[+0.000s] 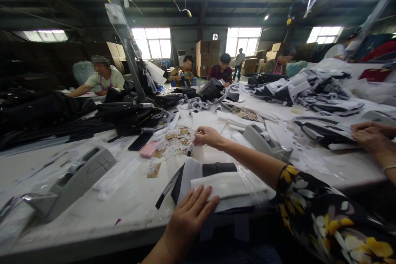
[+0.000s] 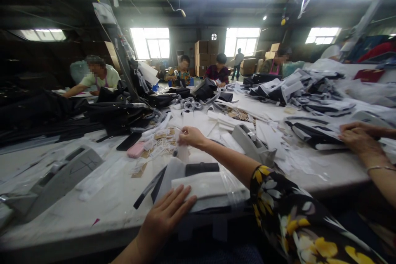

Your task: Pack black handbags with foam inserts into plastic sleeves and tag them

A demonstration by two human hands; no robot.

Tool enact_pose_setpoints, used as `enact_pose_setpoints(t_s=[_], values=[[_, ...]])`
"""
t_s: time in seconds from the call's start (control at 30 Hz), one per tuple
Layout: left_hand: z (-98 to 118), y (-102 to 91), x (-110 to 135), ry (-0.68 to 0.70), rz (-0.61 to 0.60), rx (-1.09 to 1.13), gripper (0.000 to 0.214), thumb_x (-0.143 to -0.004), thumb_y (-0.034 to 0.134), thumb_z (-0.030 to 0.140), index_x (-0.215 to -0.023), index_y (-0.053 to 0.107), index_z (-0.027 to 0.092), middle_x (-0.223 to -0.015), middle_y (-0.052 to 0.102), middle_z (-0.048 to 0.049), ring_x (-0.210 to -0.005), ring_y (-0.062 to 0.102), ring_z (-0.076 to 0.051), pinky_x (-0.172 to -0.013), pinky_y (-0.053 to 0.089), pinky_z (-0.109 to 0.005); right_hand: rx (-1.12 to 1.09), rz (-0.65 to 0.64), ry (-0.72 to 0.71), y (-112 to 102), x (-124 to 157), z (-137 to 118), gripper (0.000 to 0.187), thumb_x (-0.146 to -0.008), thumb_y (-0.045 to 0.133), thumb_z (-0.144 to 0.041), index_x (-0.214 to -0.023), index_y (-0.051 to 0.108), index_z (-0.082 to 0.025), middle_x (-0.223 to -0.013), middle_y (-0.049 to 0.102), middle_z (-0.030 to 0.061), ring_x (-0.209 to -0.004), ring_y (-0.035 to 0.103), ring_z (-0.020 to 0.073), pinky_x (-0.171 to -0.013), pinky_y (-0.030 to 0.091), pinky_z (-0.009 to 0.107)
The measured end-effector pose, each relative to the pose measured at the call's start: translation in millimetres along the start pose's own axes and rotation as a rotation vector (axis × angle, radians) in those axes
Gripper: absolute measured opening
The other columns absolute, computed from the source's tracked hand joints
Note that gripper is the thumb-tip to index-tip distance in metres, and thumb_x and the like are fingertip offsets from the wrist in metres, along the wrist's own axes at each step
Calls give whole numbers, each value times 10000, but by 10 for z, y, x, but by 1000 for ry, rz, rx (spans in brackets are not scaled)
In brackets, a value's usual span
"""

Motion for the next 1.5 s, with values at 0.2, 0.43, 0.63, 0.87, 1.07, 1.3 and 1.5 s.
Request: enact_pose_setpoints(t_s=[0.2, 0.43, 0.63, 0.87, 1.07, 1.3, 1.5], values=[[-16, 62, 24, -18, -93, 54, 444, -1029, 311, 161, -1418, 509, 247, -1394, 606, -34, -1240, 609, -214, -974, 566, -364, 76, 13, -148, 56, 546, -334, 93, -883, 637, -247, -838, 615, -169, -756, 730, 14, -679, 669, 127, -659, 518, 216], [-16, 97, 55, -44, -97, 161, 410, -982, 471, 146, -1383, 533, 203, -1318, 659, -89, -1223, 618, -231, -1007, 546, -399, 236, 73, -522, 372, 1431, -250, 142, -945, 564, -196, -960, 705, -187, -872, 761, 57, -781, 722, 160, -717, 551, 232], [-39, 33, 70, -101, -24, 320, 313, -980, 494, 170, -1267, 618, 195, -1142, 713, -91, -1124, 657, -213, -1005, 547, -365, 77, 6, -551, 450, 1674, -133, 222, -898, 575, -110, -1038, 730, -185, -1050, 760, 91, -978, 725, 188, -876, 589, 305], [15, 30, 151, -206, 143, 228, 218, -966, 522, 134, -1122, 672, 160, -1083, 750, -83, -1056, 689, -196, -1056, 496, -383, 22, -16, -468, 393, 1735, -160, 182, -894, 628, -138, -1000, 763, -199, -1023, 764, 76, -944, 730, 174, -873, 593, 292], [66, 90, 260, -254, 218, 213, 254, -955, 543, 127, -1179, 648, 182, -1092, 754, -81, -1120, 675, -215, -1044, 498, -403, 32, 47, -504, 441, 1910, -149, 238, -918, 594, -119, -1085, 743, -201, -1100, 750, 90, -1011, 722, 179, -922, 592, 305], [52, 141, 305, -459, 270, 244, 349, -920, 640, 292, -1240, 581, 167, -1185, 691, -139, -1127, 664, -226, -935, 571, -337, 221, 88, -674, 521, 1960, -84, 324, -910, 532, -59, -1156, 683, -205, -1093, 746, 88, -1049, 703, 194, -983, 565, 370], [71, 124, 262, -312, 189, 219, 423, -966, 551, 167, -1386, 514, 134, -1273, 685, -119, -1285, 568, -250, -1051, 486, -411, 329, 15, -769, 511, 1985, -156, 220, -936, 525, -100, -1085, 676, -158, -1085, 742, 117, -1093, 683, 217, -1007, 547, 373]])
Point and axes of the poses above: each hand's wrist, its own x-axis away from the middle knuckle, its own y-axis out of the palm, z = x × y, the point moved 2 cm from there along -x, towards the middle knuckle
